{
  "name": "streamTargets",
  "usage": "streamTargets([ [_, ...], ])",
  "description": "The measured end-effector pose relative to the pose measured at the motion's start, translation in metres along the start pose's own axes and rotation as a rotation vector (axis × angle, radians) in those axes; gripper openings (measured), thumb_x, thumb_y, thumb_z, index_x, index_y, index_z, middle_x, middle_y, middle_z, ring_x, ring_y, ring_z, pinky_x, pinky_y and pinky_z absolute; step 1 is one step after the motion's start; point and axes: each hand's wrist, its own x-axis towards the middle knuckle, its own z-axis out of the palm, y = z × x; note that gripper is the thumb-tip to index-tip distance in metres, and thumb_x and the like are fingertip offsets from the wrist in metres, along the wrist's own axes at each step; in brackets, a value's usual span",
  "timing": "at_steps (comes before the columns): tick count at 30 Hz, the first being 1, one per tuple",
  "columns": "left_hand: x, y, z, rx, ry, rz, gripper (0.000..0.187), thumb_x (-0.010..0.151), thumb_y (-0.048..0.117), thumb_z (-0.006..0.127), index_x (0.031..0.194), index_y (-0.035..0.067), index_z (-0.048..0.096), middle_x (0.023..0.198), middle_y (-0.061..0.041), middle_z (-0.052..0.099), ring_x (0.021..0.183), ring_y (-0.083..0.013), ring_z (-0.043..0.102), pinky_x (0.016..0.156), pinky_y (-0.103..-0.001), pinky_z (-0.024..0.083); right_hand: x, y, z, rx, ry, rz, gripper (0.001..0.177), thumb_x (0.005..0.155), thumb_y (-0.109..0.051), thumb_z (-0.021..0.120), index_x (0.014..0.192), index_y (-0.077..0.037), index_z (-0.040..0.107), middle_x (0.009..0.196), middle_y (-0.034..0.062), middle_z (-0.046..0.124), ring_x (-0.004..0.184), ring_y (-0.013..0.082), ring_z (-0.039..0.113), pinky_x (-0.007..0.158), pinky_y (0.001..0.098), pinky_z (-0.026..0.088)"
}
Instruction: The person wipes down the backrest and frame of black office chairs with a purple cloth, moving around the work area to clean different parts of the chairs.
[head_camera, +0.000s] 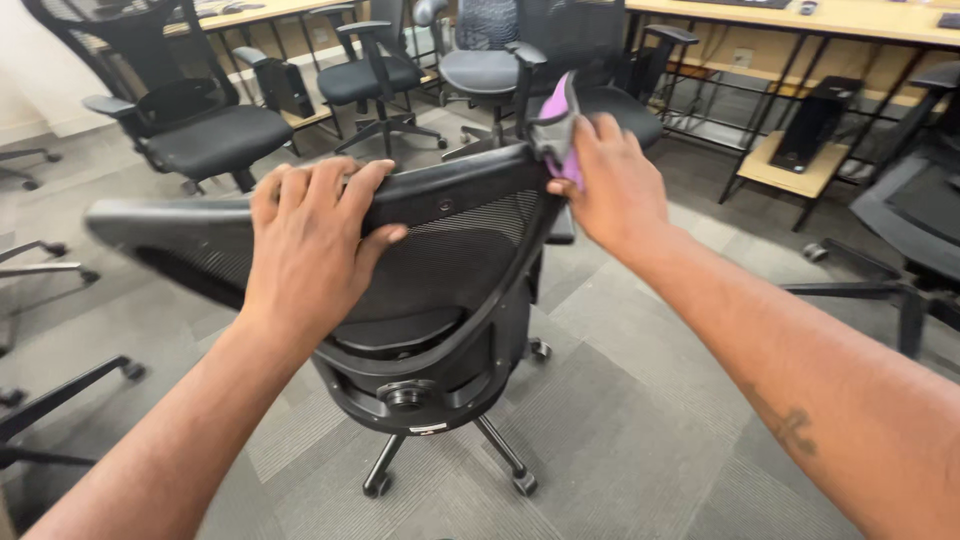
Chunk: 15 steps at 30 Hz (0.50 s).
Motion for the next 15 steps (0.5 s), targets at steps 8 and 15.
streamTargets([
  [8, -0.008, -0.075, 0.041, 0.04, -0.162, -0.04, 0.055, 0.076, 0.004, 0.069, 0.128, -0.003, 0.053, 0.126, -0.018, 0.054, 0.122, -0.0371, 0.048, 0.107, -0.047, 0.034, 0.033, -0.113, 0.061, 0.219, 0.171, -0.574, 0.086, 0.068, 0.007, 0.072, 0.15, -0.008, 0.051, 0.149, 0.021, 0.048, 0.133, 0.0449, 0.044, 0.105, 0.0478, 0.046],
  [15, -0.017, -0.163, 0.075, 0.106, 0.001, -0.001, 0.058, 0.075, -0.001, 0.067, 0.132, -0.003, 0.057, 0.126, -0.015, 0.056, 0.117, -0.034, 0.05, 0.098, -0.052, 0.032, 0.083, -0.169, 0.133, 0.337, 0.147, -0.462, 0.088, 0.072, 0.012, 0.07, 0.154, -0.014, 0.049, 0.154, 0.0137, 0.048, 0.142, 0.0404, 0.043, 0.117, 0.046, 0.042],
])
